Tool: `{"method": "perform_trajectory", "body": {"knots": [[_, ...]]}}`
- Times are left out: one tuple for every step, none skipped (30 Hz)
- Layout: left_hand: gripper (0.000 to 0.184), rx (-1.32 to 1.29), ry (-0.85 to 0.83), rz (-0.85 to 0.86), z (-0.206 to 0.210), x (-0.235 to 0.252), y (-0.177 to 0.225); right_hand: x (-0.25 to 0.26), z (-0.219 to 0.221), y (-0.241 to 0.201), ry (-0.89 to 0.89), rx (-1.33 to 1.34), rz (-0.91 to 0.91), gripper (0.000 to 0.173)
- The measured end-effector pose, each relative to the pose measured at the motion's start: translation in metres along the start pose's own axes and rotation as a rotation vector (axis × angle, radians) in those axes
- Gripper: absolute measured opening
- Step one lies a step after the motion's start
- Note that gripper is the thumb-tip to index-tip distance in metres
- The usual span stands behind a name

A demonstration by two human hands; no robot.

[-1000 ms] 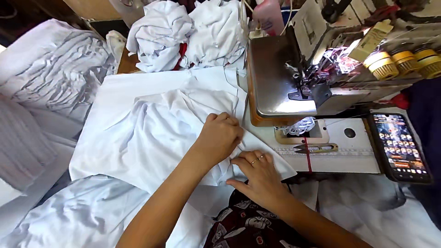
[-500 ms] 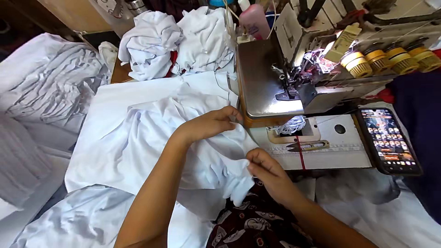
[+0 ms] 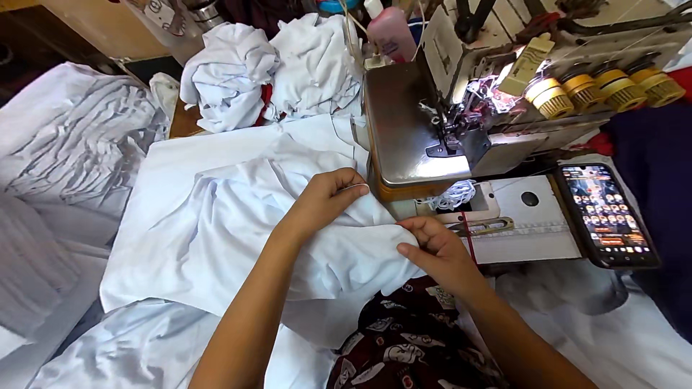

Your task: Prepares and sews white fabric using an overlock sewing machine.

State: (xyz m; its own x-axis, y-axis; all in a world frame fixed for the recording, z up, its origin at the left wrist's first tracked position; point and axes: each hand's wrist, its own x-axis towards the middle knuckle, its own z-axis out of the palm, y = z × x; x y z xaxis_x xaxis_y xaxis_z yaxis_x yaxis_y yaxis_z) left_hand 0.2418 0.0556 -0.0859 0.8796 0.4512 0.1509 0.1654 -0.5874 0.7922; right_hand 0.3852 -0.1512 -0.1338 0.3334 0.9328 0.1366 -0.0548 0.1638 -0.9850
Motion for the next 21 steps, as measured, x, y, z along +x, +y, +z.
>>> {"method": "perform_trajectory", "body": {"knots": [[0.015, 0.054, 0.025, 0.019, 0.001, 0.000, 0.003, 0.000, -0.002, 0.002, 0.030, -0.062, -0.042, 0.024], [0.017, 0.106, 0.051, 0.032, 0.002, 0.001, 0.007, 0.001, -0.004, 0.004, 0.057, -0.120, -0.081, 0.020], [0.018, 0.146, 0.080, 0.034, 0.003, 0.001, 0.012, 0.002, -0.006, 0.005, 0.084, -0.165, -0.115, 0.017], [0.018, 0.172, 0.106, 0.027, 0.004, 0.001, 0.018, 0.002, -0.006, 0.006, 0.107, -0.188, -0.144, 0.014], [0.017, 0.183, 0.128, 0.015, 0.006, 0.001, 0.024, 0.003, -0.006, 0.006, 0.122, -0.185, -0.165, 0.011], [0.016, 0.182, 0.141, -0.001, 0.007, 0.001, 0.031, 0.003, -0.004, 0.005, 0.131, -0.160, -0.174, 0.008], [0.015, 0.171, 0.144, -0.020, 0.008, 0.000, 0.037, 0.003, -0.002, 0.002, 0.126, -0.118, -0.177, 0.006], [0.014, 0.153, 0.137, -0.037, 0.010, 0.000, 0.042, 0.002, 0.000, -0.002, 0.101, -0.074, -0.182, 0.004], [0.014, 0.128, 0.126, -0.052, 0.013, -0.001, 0.047, 0.001, 0.003, -0.007, 0.059, -0.043, -0.198, 0.003], [0.014, 0.098, 0.111, -0.063, 0.015, -0.002, 0.052, 0.000, 0.006, -0.011, 0.017, -0.033, -0.222, 0.006], [0.015, 0.064, 0.093, -0.068, 0.019, -0.003, 0.056, 0.000, 0.008, -0.014, -0.012, -0.037, -0.251, 0.009], [0.016, 0.017, 0.069, -0.064, 0.021, -0.005, 0.059, 0.001, 0.010, -0.016, -0.020, -0.055, -0.276, 0.011], [0.017, -0.042, 0.038, -0.046, 0.023, -0.008, 0.062, 0.003, 0.011, -0.018, -0.005, -0.085, -0.296, 0.014], [0.019, -0.105, 0.004, -0.025, 0.024, -0.010, 0.063, 0.005, 0.010, -0.018, 0.031, -0.126, -0.307, 0.016], [0.022, -0.153, -0.027, -0.006, 0.024, -0.013, 0.063, 0.008, 0.009, -0.018, 0.066, -0.169, -0.307, 0.018], [0.023, -0.188, -0.056, 0.003, 0.023, -0.016, 0.062, 0.009, 0.007, -0.018, 0.098, -0.210, -0.300, 0.021], [0.022, -0.210, -0.085, 0.004, 0.022, -0.019, 0.061, 0.010, 0.005, -0.018, 0.121, -0.244, -0.289, 0.023], [0.022, -0.215, -0.105, -0.004, 0.022, -0.022, 0.060, 0.010, 0.004, -0.017, 0.137, -0.272, -0.275, 0.025], [0.022, -0.198, -0.105, -0.009, 0.024, -0.024, 0.059, 0.010, 0.003, -0.016, 0.144, -0.295, -0.259, 0.027], [0.021, -0.155, -0.083, -0.006, 0.027, -0.026, 0.058, 0.008, 0.004, -0.015, 0.146, -0.311, -0.237, 0.029], [0.019, -0.096, -0.046, 0.007, 0.032, -0.027, 0.057, 0.006, 0.005, -0.014, 0.139, -0.321, -0.213, 0.031]]}}
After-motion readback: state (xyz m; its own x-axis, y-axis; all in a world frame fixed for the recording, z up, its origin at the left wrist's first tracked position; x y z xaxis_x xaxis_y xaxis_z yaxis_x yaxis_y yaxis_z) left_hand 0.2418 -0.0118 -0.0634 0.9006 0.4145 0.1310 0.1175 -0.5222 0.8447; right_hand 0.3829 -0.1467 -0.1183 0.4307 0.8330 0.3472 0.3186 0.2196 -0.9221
